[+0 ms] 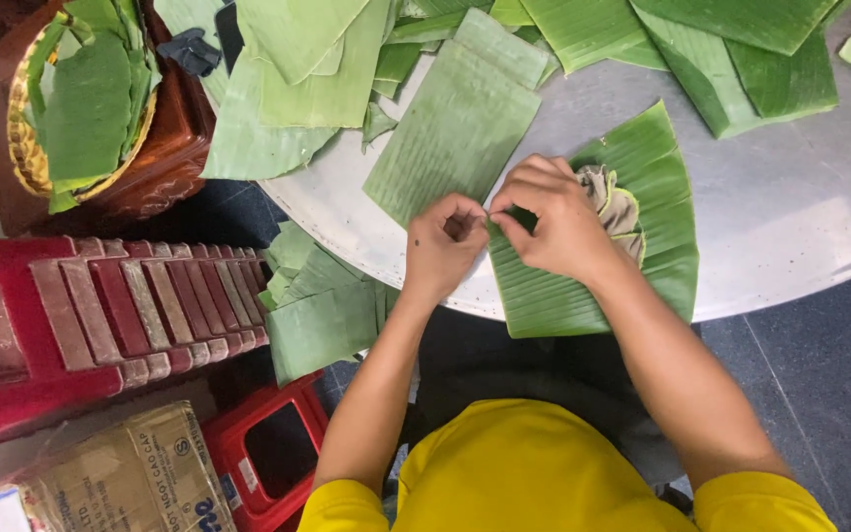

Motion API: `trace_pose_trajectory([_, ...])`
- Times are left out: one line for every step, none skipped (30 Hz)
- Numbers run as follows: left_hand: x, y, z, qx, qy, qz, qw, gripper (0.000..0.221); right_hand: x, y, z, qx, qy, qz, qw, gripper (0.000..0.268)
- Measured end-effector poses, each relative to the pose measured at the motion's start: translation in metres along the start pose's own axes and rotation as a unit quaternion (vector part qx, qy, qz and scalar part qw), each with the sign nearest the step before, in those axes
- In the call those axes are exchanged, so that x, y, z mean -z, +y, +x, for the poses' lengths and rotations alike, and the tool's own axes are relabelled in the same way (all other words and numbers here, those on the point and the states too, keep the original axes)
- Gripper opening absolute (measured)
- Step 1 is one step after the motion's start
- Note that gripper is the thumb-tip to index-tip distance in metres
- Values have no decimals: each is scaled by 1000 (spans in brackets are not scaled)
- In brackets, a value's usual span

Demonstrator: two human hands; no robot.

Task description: Cleaning banana leaves by wiping them with a cloth and stacking them on a table.

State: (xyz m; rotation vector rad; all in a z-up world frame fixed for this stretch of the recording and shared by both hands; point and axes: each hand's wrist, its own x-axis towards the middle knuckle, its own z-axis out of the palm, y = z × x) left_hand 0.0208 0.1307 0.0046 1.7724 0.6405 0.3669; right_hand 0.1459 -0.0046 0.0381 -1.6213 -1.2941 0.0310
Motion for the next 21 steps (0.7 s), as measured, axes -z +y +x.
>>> trace_pose_trajectory([-1,2,-1,0,0,0,1000,8,0,0,1,1,0,0,1000,17])
trace_pose_trajectory([-2,4,-1,1,9,3,1000,7,0,-1,1,2,-3,-1,1000,16])
trace_pose_trajectory([-3,6,-2,2,18,5,1000,6,0,-1,1,3,-7,-2,1000,16])
trace_pose_trajectory([-6,2,-2,2,18,5,1000,6,-1,0,1,2,-7,-2,1000,16])
trace_pose_trajectory([-10,-1,-2,1,37,-20,999,9,-1,1,1,5,-7,-1,1000,15])
trace_pose_trajectory([-13,-5,-2,1,56,-45,997,11,-2,2,1,7,-8,0,1000,15])
trace_pose_trajectory([-15,-7,-2,1,55,-45,997,11,-2,2,1,6,-8,-1,1000,15])
trace_pose_trajectory([-17,-8,-3,7,71,-58,996,11,-3,3,1,8,-9,-5,1000,15])
trace_pose_trajectory([-18,-10,-3,12,87,-71,994,12,-3,4,1,11,-10,-9,1000,15])
trace_pose_trajectory([-19,-6,-3,13,87,-71,994,12,-3,4,1,10,-11,-9,1000,15])
trace_pose_trajectory([-20,-3,-4,10,100,-71,992,12,-4,5,1,10,-10,-7,1000,15])
trace_pose_trajectory([-21,1,-5,7,114,-72,991,12,-4,5,1,9,-10,-5,1000,15])
trace_pose_trajectory([-21,-2,-4,8,114,-72,991,12,-5,6,0,9,-10,-4,1000,15])
trace_pose_trajectory([-22,-4,-3,4,112,-78,991,12,-6,7,-1,8,-10,-8,1000,14])
trace_pose_trajectory([-23,-5,-2,1,110,-85,990,12,-6,7,-1,8,-9,-11,1000,14])
trace_pose_trajectory([-17,-7,1,1,109,-85,990,12,-6,8,-2,7,-9,-11,1000,14])
trace_pose_trajectory([-12,-9,4,11,57,-99,993,13,-6,9,-2,3,-10,-6,1000,14])
trace_pose_trajectory([-6,-11,5,21,6,-113,993,13,-6,10,-3,-1,-12,0,1000,14])
trace_pose_trajectory([-3,-10,6,22,7,-113,993,13,-5,10,-3,-1,-13,1,1000,14])
trace_pose_trajectory([1,-8,6,13,-15,-106,994,13,-4,9,-2,1,-18,1,1000,13])
trace_pose_trajectory([6,-6,6,5,-38,-100,994,13,-4,9,-1,2,-23,2,1000,11])
